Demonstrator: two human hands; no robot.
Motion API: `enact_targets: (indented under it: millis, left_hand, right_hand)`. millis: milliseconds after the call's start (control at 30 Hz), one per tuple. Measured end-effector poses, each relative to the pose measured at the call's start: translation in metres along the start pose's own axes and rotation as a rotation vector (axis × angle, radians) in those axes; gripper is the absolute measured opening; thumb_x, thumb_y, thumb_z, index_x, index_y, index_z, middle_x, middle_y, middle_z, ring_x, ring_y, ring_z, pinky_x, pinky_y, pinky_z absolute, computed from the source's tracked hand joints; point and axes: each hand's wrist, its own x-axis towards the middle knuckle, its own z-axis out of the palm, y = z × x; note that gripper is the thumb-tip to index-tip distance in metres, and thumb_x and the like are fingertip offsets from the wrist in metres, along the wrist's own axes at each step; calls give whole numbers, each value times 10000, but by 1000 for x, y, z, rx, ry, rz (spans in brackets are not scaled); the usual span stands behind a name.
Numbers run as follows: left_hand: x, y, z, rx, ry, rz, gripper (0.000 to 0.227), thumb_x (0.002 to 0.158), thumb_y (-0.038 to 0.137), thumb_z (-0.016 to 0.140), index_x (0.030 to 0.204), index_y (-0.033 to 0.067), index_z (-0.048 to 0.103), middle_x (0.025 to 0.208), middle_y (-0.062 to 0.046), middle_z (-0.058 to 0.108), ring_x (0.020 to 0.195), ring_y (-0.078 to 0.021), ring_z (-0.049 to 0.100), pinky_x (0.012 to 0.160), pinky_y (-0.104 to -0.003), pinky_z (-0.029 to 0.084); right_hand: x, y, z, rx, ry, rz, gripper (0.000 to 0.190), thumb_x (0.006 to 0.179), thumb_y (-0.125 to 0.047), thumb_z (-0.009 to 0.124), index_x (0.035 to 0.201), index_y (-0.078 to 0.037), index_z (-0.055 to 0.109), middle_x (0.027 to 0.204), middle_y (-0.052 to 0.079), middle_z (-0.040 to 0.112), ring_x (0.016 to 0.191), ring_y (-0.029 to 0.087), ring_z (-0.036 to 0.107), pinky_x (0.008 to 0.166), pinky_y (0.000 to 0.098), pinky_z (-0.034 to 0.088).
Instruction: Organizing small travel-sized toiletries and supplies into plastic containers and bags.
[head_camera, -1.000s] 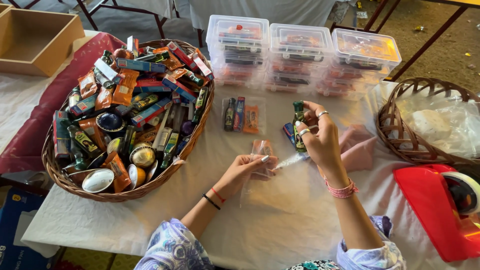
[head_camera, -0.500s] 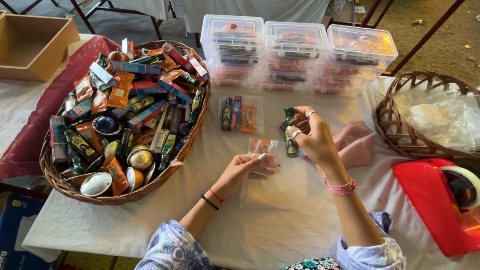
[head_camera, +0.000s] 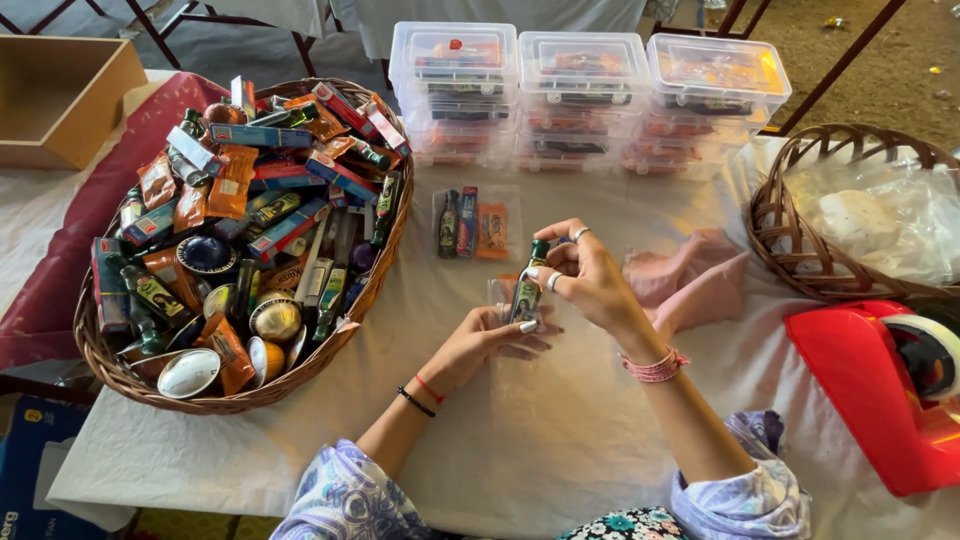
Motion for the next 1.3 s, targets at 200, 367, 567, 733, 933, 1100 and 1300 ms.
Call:
enact_targets:
  millis: [200,367,567,733,933,1100,1300]
  left_hand:
    - [4,-23,-13,-34,4,-5,455,1010,229,642,1338,-84,597,1246,-187,725,1120,-240,724,968,-370,583]
    - [1,-14,-2,-91,-6,-6,417,1016,206,607,1341,-53,581,1247,-185,716,1129,-245,715,993,-373,569]
    - [6,-30,-9,-161,-35,5,362,1049,155,580,1325,-79,572,1269,-203,683,1146,-278,707,1009,-424,575]
    - [2,-11,1,-239,-62,-23,401,1036,167,538,1404,8,550,1269,-184,697,1115,-240,704,968,-377,582]
    - [2,-14,-5,-219,52,16,400,1038,186,604,1363,-47,581,1224,-199,714,1066,-244,714,929,-362,581]
    - [2,-13,-6,-171,73,-41,417,1005,219,621,1361,9,563,1205,-172,719,1046,-233,723,922,-358,593]
    - [6,-22,-14,-181,36,-51,418,1012,228,623,1345,-16,555,1241,-176,714,1045,-239,722,906,-376,598]
  right_hand:
    - [-7,-22,9,-169,-43,110,381,791,-54,765,1131,-47,593,956,13,644,644,91,630,568,256,527]
    - [-2,8,10,-96,-33,86,173,888,-112,772,971,-11,659,858,30,715,763,76,680,677,243,581]
    - [-1,11,1,-598,-121,-240,42,837,-122,771,823,-85,759,813,73,739,780,208,662,717,371,532]
    - [4,4,-30,-576,-38,-470,264,778,-33,570,834,-161,794,978,49,791,882,201,725,799,344,591]
    - [12,31,-58,-769,252,74,277,899,-297,739,1019,-47,741,959,138,764,898,276,738,827,388,560]
    - [27,100,-66,-920,106,119,519,728,-283,828,1155,-17,702,992,169,762,927,308,727,807,403,558]
    - [29,79,-96,88,49,351,413,961,-252,628,1242,47,678,863,165,737,634,187,635,569,316,496]
